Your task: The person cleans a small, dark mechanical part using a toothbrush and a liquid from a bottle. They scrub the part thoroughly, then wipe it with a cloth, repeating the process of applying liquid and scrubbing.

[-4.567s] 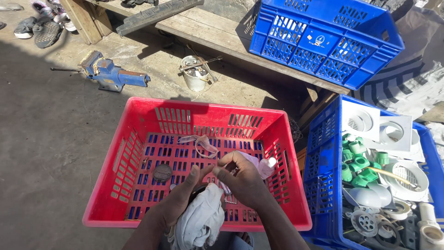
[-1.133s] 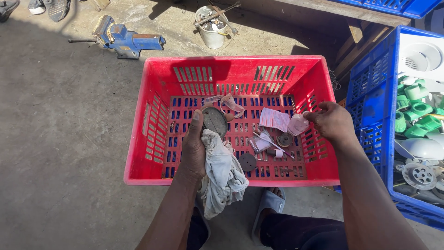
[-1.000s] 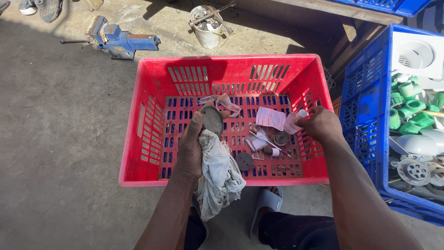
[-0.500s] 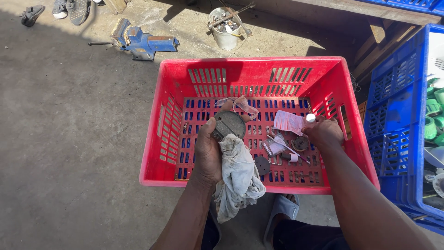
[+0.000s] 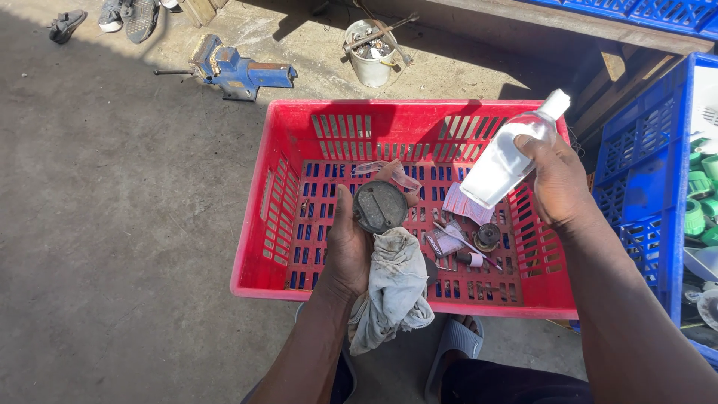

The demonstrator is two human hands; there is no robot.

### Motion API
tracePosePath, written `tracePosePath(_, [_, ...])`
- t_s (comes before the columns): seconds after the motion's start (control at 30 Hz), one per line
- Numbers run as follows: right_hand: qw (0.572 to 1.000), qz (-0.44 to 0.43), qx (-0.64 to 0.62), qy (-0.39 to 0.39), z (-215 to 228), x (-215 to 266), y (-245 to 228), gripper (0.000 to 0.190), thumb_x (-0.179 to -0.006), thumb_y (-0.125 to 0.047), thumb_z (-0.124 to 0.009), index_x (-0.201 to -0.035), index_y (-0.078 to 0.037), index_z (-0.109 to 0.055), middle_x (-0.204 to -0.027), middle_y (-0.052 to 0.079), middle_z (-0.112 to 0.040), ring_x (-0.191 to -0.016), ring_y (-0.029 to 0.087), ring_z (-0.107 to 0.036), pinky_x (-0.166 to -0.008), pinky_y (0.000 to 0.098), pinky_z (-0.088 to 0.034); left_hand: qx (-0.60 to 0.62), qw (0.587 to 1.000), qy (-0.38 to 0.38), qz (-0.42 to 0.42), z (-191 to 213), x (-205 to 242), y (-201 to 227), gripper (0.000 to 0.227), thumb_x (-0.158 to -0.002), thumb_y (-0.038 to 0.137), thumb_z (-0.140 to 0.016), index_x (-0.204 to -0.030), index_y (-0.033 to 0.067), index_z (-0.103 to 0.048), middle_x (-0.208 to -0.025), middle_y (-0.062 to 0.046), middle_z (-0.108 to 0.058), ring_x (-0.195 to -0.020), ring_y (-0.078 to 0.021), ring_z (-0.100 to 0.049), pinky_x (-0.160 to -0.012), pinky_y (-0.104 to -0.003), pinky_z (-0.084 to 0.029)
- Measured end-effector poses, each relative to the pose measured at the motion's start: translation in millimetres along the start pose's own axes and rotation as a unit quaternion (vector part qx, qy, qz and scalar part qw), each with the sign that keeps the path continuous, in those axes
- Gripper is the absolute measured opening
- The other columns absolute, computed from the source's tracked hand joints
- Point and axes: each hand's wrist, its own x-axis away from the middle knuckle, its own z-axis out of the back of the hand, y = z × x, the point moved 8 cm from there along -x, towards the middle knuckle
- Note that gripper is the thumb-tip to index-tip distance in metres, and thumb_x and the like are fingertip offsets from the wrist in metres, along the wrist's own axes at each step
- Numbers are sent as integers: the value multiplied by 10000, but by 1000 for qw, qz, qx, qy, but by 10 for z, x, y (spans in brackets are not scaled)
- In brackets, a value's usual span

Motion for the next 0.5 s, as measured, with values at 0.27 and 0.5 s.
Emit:
tracePosePath(0.27, [928,-190,197,-252,-640,889,-1182,497,-910,-348,-673,-1363,-177,-781,-1067,54,-813,-906,206,-715,-796,373,-541,-24,999,13,26,99,-43,-137,1007,-927,831,-423,-1526,44,-615,-1181,-149,-784,-1031,-224,-761,-738,-307,-578])
tracePosePath(0.5, [812,-245,434,-304,-858,1181,-1595,339,-918,-449,-743,-1211,-325,-861,-1036,-38,-948,-1054,129,-816,-967,284,-535,-9,998,29,60,174,-56,-326,753,-997,682,-551,-1409,65,-676,-1159,-108,-756,-981,-236,-723,-789,-401,-607])
